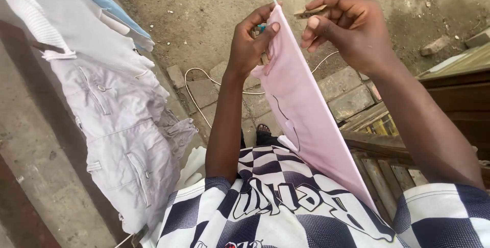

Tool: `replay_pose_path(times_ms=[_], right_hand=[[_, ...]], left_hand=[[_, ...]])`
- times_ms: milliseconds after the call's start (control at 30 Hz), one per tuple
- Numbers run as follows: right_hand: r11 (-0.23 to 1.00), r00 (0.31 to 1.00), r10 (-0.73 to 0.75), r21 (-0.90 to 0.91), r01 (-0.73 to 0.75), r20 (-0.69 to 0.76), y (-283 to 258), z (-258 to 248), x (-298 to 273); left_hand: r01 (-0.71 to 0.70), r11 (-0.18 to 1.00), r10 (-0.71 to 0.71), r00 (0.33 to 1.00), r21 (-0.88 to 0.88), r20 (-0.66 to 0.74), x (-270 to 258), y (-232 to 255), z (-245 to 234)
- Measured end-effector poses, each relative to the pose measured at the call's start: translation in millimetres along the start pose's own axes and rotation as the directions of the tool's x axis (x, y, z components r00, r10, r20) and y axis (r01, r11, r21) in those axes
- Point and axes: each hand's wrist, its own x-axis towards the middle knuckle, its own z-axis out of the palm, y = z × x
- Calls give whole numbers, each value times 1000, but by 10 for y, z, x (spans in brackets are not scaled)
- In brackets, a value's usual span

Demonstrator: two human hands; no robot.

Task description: Hanging various items of clothing on a line using clothespins.

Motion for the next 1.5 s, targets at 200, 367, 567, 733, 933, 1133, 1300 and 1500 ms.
replay_pose_path(times_ms=[200, 367, 567, 733, 933, 1133, 1300, 1500], right_hand=[[997, 995, -52, -61, 47, -80, -26, 80, 301], [814, 974, -161, -579, 39, -161, 96, 215, 408], [873, 977, -139, -485, 43, -164, 242, 417, 339], [747, 952, -245, -662, 66, -181, 499, 536, 294], [625, 944, -292, -778, 69, -152, 809, 641, 261], [711, 944, -257, -702, 41, -205, 580, 691, 287], [715, 876, -385, -694, 84, -291, -207, 619, 296], [672, 784, -519, -404, 621, 342, -367, 691, 366]], left_hand=[[163, 987, -162, 986, 6, -29, 147, -201, -70], [220, 974, -220, 975, -57, -3, 114, -282, -102], [223, 972, -223, 975, -69, -1, 93, -425, -72], [254, 966, -255, 967, -43, -10, 36, -503, -161], [264, 965, -264, 964, -6, -45, -172, -764, -323], [169, 978, -199, 932, -122, -302, -372, -430, -299], [108, 932, -267, 850, -347, -453, -590, -55, -99], [71, 892, -296, 839, -447, -456, -559, 621, 395]])
